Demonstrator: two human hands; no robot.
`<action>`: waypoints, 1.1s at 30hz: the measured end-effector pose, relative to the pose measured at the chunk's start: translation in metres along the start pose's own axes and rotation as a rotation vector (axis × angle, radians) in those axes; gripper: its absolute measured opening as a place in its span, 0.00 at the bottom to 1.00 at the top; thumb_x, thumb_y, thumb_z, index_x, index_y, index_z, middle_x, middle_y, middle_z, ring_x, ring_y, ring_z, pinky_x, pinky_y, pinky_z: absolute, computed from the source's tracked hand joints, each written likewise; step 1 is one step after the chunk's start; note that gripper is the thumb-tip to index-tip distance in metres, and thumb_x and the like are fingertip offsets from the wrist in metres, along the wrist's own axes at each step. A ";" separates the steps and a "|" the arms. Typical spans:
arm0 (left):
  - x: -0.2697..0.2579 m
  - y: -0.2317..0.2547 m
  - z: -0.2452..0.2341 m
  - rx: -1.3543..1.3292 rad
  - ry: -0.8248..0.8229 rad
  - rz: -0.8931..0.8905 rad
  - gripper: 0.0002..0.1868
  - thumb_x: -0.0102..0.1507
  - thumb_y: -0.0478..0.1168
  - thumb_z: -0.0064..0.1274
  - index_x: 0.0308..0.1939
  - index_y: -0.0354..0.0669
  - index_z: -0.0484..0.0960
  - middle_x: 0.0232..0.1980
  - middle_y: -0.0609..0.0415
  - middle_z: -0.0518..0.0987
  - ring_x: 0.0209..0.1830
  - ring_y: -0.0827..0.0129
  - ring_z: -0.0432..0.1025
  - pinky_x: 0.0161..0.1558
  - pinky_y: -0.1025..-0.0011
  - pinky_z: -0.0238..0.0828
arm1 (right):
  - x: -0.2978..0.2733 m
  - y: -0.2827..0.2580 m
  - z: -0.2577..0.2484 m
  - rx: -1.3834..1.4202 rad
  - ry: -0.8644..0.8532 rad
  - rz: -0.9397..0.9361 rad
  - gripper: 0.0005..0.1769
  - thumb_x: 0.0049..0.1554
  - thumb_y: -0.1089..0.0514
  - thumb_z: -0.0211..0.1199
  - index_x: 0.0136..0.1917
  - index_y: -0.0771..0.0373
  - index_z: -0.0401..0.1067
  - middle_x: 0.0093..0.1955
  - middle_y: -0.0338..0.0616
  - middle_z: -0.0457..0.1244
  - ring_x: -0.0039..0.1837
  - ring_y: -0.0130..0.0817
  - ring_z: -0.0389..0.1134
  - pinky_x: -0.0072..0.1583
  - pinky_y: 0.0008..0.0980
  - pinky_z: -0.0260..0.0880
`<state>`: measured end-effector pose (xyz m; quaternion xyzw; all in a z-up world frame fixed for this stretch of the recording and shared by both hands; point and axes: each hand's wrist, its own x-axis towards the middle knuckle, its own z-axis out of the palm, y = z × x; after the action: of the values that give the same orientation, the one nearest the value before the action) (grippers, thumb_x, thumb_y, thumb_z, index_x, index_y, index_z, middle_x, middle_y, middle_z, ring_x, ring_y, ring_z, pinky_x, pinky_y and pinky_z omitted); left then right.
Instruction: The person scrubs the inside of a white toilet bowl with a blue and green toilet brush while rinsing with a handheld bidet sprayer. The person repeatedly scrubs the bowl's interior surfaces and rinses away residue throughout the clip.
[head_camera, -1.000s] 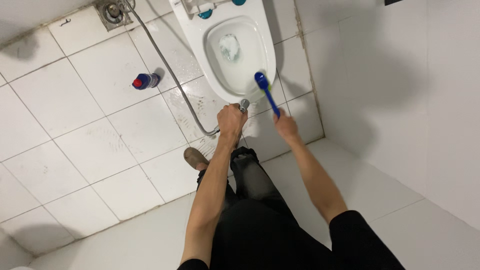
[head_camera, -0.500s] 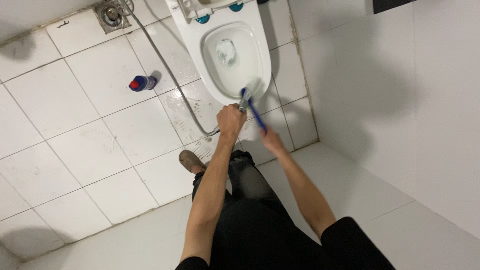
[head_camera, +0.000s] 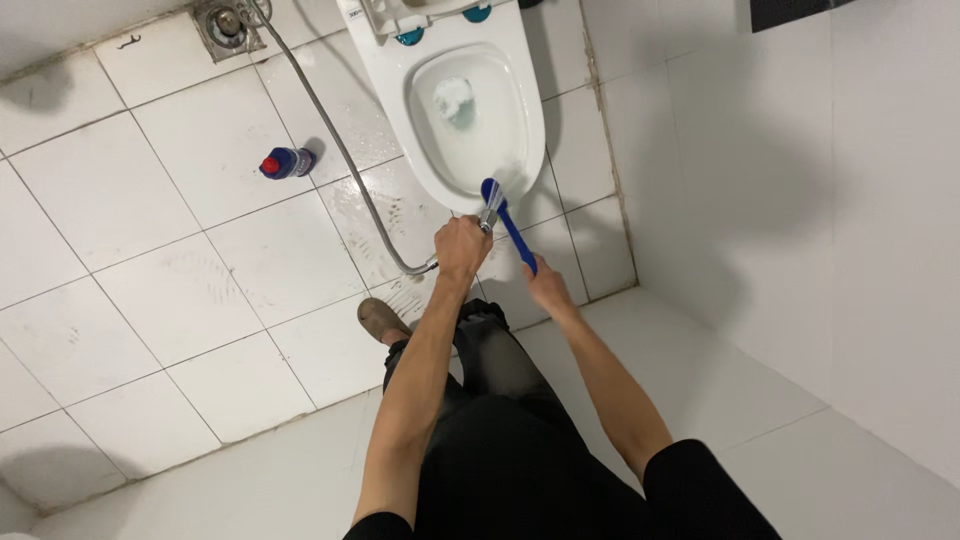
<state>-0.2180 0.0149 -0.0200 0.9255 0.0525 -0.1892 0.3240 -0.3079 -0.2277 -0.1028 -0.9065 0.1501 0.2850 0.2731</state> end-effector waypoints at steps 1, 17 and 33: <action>0.000 -0.002 -0.002 0.004 0.010 -0.004 0.11 0.57 0.41 0.53 0.28 0.37 0.86 0.26 0.35 0.81 0.27 0.42 0.78 0.37 0.51 0.76 | 0.002 0.000 -0.001 -0.025 -0.029 0.024 0.29 0.66 0.40 0.48 0.72 0.57 0.62 0.41 0.62 0.69 0.43 0.64 0.71 0.46 0.57 0.73; 0.027 0.026 0.002 -0.052 -0.110 -0.035 0.13 0.58 0.44 0.55 0.28 0.37 0.86 0.31 0.34 0.82 0.34 0.39 0.78 0.41 0.49 0.75 | -0.022 -0.018 0.009 -0.042 0.096 0.054 0.24 0.64 0.41 0.50 0.68 0.53 0.65 0.42 0.61 0.70 0.45 0.68 0.70 0.47 0.61 0.69; 0.021 0.007 -0.008 0.013 0.005 -0.033 0.15 0.59 0.45 0.54 0.25 0.37 0.84 0.29 0.34 0.81 0.31 0.39 0.78 0.39 0.49 0.75 | -0.022 -0.093 0.035 0.261 -0.180 0.236 0.27 0.65 0.38 0.45 0.69 0.54 0.63 0.39 0.56 0.70 0.34 0.48 0.71 0.37 0.47 0.71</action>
<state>-0.1943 0.0136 -0.0187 0.9270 0.0673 -0.1925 0.3147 -0.3013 -0.1297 -0.0758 -0.8105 0.2660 0.3729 0.3651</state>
